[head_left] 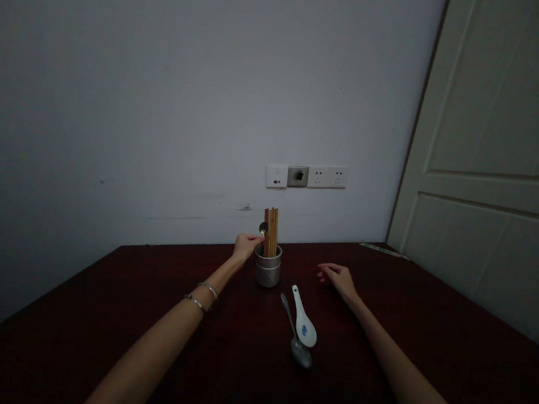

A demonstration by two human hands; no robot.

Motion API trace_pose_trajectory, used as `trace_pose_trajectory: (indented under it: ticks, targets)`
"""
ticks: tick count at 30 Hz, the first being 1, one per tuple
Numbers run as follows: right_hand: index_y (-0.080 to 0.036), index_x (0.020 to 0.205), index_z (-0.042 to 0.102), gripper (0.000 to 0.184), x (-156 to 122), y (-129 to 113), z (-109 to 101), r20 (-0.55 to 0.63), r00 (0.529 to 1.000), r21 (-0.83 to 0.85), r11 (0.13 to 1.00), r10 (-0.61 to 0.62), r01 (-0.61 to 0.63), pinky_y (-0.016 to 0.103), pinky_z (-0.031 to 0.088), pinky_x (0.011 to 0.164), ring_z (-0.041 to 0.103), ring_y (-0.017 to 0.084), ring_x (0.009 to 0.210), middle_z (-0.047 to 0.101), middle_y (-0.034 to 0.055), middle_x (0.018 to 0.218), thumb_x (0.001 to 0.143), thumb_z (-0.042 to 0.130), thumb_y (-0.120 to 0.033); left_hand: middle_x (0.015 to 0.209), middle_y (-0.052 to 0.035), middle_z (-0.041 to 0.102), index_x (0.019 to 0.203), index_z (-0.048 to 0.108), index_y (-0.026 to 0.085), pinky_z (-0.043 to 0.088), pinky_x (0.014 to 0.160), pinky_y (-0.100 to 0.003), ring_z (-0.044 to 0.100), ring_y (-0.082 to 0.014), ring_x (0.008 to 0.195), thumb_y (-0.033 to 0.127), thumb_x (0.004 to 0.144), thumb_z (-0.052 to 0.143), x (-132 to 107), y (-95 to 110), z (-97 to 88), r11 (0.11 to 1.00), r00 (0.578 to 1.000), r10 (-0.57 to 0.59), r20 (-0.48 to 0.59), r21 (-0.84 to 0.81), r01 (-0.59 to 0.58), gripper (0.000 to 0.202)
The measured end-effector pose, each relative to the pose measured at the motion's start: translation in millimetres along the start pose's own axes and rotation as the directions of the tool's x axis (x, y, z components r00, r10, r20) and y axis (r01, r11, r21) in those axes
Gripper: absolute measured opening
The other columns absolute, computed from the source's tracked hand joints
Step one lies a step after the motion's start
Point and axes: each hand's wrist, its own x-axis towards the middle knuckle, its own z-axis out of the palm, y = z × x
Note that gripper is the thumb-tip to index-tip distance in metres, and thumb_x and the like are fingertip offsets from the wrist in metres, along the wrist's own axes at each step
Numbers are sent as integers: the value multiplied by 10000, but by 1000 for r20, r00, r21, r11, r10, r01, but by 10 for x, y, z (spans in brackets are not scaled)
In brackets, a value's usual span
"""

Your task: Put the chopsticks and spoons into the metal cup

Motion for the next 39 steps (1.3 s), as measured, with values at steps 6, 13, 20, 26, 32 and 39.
trace_pose_trajectory:
  ticks: [6,13,20,26,32,39]
  targets:
    - [-109,758,643,207,11,16,-3,5,1000,-3,1000,5,-5,190,394,408,557,108,447,638,42,563,648,611,-281,554,-40,624,688,703,100,313,418,-187,461,-83,440,281,645,648,-6,-9,-4,1000,1000,25,1,-9,-25,194]
    - [-101,771,641,219,32,40,-1,17,1000,-15,1000,-6,6,188,400,418,558,105,451,636,40,563,660,597,-285,560,-37,630,690,704,100,306,423,-185,486,-93,465,308,634,655,13,-45,-14,999,999,33,2,18,-33,221]
    - [-104,756,644,201,18,22,10,-4,1000,-47,999,-7,6,185,392,408,559,106,447,639,48,564,663,590,-274,426,-1,552,699,704,95,290,412,-182,439,-80,411,273,650,648,-14,-12,-15,999,1000,-8,-5,37,8,192]
    - [-104,764,640,202,29,50,7,2,1000,-32,999,-14,14,193,410,420,561,110,448,639,47,560,664,584,-271,376,21,497,686,702,95,268,390,-178,396,-69,380,282,660,642,-40,9,-23,1000,1000,-6,0,24,6,197]
    - [-101,775,641,207,57,81,-6,14,1000,-44,999,-8,9,191,407,421,569,114,465,646,53,579,662,588,-266,362,31,468,691,696,88,248,368,-175,362,-59,357,303,657,641,-60,35,-31,999,999,-39,3,30,39,225]
    - [-104,764,644,197,47,60,-1,9,1000,-47,999,-7,8,188,400,405,564,113,456,645,54,570,660,587,-262,372,33,456,704,688,81,254,358,-178,361,-60,343,319,666,619,-46,-9,-35,999,999,-20,26,49,19,251]
